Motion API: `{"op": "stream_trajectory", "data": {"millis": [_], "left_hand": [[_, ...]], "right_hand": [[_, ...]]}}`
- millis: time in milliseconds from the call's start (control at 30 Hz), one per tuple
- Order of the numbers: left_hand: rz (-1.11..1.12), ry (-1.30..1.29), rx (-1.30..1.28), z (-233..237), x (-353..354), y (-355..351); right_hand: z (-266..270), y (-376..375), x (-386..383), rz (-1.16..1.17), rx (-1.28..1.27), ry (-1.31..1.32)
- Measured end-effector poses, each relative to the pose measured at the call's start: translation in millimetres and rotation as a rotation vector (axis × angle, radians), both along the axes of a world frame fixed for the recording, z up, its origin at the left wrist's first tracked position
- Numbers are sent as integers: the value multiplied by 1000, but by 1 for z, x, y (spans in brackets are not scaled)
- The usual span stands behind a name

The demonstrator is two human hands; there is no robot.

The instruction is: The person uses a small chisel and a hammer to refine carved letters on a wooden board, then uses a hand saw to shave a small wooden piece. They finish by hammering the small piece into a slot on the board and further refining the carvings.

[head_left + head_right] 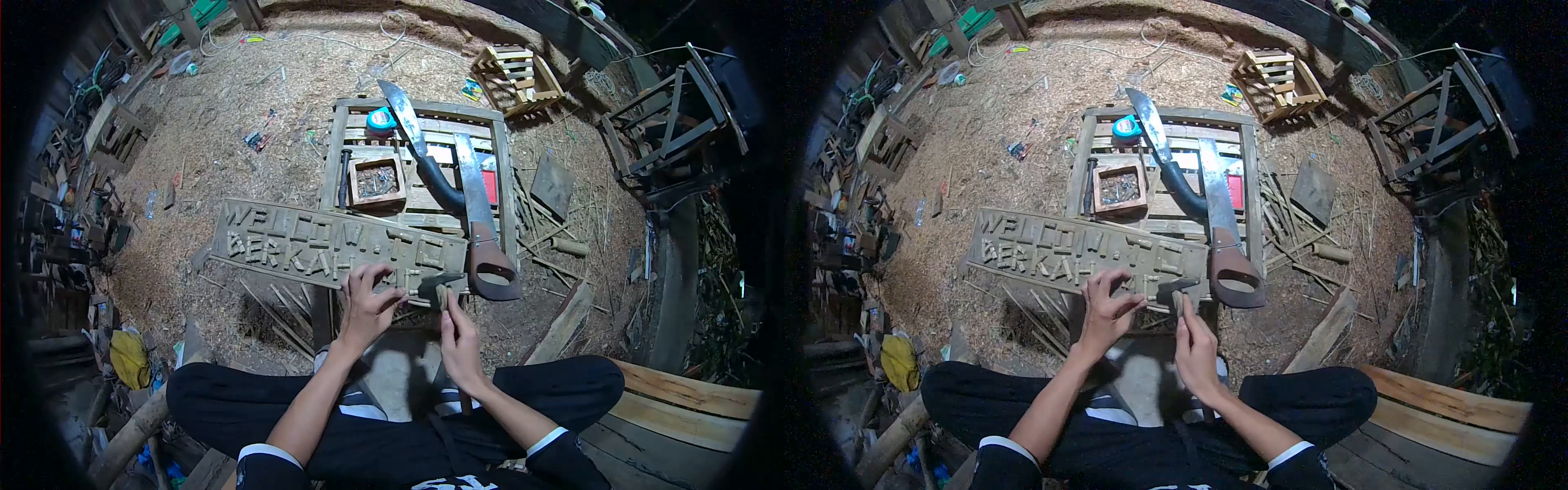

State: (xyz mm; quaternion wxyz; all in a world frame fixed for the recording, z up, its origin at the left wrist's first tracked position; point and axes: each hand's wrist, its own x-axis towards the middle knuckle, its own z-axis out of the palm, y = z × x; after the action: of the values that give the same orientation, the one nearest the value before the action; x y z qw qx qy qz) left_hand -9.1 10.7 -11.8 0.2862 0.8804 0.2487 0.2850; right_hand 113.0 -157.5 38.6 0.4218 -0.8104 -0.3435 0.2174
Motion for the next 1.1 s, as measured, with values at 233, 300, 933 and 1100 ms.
{"op": "stream_trajectory", "data": {"millis": [233, 300, 933, 1100], "left_hand": [[5, 25, -43, 5, -1, 1], [11, 33, -52, 4, -2, 0], [0, 19, -82, 6, -3, 2], [9, 22, -63, 1, -1, 2]], "right_hand": [[49, 16, 37, 179, 42, -226], [51, 17, 37, 173, 40, -285], [34, 6, 47, 457, -108, -533], [39, 6, 43, 508, -251, -525]]}}
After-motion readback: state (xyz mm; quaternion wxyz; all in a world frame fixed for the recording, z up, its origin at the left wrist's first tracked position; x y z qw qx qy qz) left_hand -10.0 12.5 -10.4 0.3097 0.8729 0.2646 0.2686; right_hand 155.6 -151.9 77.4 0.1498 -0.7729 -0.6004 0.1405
